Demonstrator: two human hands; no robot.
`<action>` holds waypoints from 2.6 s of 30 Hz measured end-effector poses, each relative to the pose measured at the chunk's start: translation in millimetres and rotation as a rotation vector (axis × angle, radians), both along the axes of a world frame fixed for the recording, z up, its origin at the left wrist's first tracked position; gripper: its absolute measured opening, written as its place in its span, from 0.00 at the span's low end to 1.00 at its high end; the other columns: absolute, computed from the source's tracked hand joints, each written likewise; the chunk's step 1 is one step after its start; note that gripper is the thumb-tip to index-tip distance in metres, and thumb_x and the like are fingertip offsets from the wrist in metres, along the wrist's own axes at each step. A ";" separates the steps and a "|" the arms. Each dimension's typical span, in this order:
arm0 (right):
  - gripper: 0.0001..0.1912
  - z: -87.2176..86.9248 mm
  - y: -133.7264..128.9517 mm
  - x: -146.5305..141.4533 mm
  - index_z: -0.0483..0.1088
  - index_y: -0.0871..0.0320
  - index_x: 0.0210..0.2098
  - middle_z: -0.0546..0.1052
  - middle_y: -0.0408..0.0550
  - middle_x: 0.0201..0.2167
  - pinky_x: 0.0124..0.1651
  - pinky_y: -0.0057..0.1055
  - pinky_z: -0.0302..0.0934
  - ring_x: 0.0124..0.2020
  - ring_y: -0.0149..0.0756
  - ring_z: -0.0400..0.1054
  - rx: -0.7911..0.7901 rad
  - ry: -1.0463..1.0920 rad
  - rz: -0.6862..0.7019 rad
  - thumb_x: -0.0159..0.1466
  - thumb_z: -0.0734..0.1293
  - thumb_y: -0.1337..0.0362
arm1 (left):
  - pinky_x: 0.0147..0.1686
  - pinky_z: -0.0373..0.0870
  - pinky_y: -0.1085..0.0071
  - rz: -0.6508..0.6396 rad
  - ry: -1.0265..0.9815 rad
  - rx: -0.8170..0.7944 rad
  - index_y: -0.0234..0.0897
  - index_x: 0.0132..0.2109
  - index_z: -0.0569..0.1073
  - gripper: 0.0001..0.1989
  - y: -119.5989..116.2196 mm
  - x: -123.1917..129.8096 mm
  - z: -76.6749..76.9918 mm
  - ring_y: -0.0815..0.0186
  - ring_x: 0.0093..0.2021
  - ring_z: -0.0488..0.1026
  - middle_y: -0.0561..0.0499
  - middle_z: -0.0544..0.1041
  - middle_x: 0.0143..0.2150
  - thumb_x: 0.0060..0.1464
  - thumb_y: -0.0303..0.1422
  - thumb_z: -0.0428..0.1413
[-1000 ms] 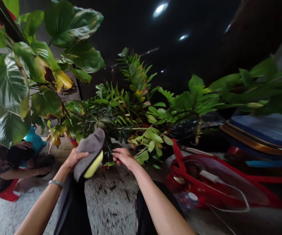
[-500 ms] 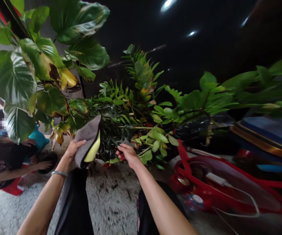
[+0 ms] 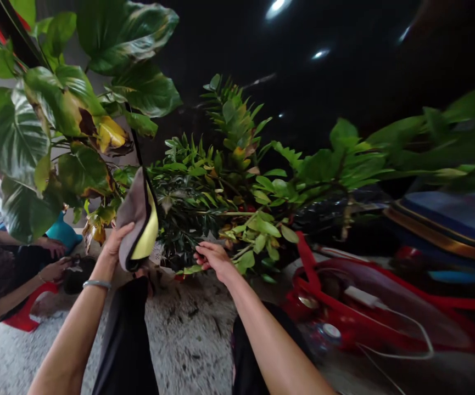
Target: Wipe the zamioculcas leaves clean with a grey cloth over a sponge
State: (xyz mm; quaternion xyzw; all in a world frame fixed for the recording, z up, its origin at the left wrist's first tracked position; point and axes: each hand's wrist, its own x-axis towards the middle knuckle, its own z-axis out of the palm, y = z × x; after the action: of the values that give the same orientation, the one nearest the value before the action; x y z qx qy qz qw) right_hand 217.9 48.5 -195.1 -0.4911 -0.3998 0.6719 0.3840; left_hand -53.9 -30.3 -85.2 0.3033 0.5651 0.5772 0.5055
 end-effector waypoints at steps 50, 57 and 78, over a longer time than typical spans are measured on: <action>0.09 3.0 -4.8 -0.9 0.71 0.57 0.25 0.75 0.40 0.17 0.17 0.21 0.55 0.16 0.28 0.66 0.011 -0.086 0.063 0.61 0.70 0.69 | 0.41 0.77 0.61 -0.062 0.362 0.109 0.37 0.36 0.84 0.22 32.8 59.3 10.6 0.52 0.40 0.81 0.45 0.86 0.36 0.31 0.41 0.76; 0.09 -1.1 -3.6 5.9 0.71 0.58 0.22 0.76 0.40 0.18 0.17 0.21 0.54 0.17 0.27 0.67 0.037 -0.130 0.093 0.59 0.70 0.70 | 0.43 0.77 0.62 -0.415 0.260 -0.050 0.34 0.39 0.86 0.23 -27.7 39.1 -18.5 0.53 0.38 0.82 0.46 0.86 0.36 0.34 0.41 0.76; 0.08 3.7 -4.5 4.1 0.71 0.57 0.25 0.76 0.39 0.18 0.17 0.20 0.52 0.16 0.26 0.65 0.036 -0.106 0.070 0.60 0.71 0.67 | 0.42 0.82 0.63 0.041 0.019 0.144 0.35 0.47 0.83 0.26 -25.3 6.9 21.0 0.54 0.38 0.84 0.43 0.88 0.41 0.39 0.40 0.75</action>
State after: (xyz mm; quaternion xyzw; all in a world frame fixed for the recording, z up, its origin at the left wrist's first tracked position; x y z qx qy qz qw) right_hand 222.0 44.0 -191.3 -0.5046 -0.4486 0.6507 0.3474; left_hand -47.0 -55.6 -64.2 0.3328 0.5329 0.6236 0.4651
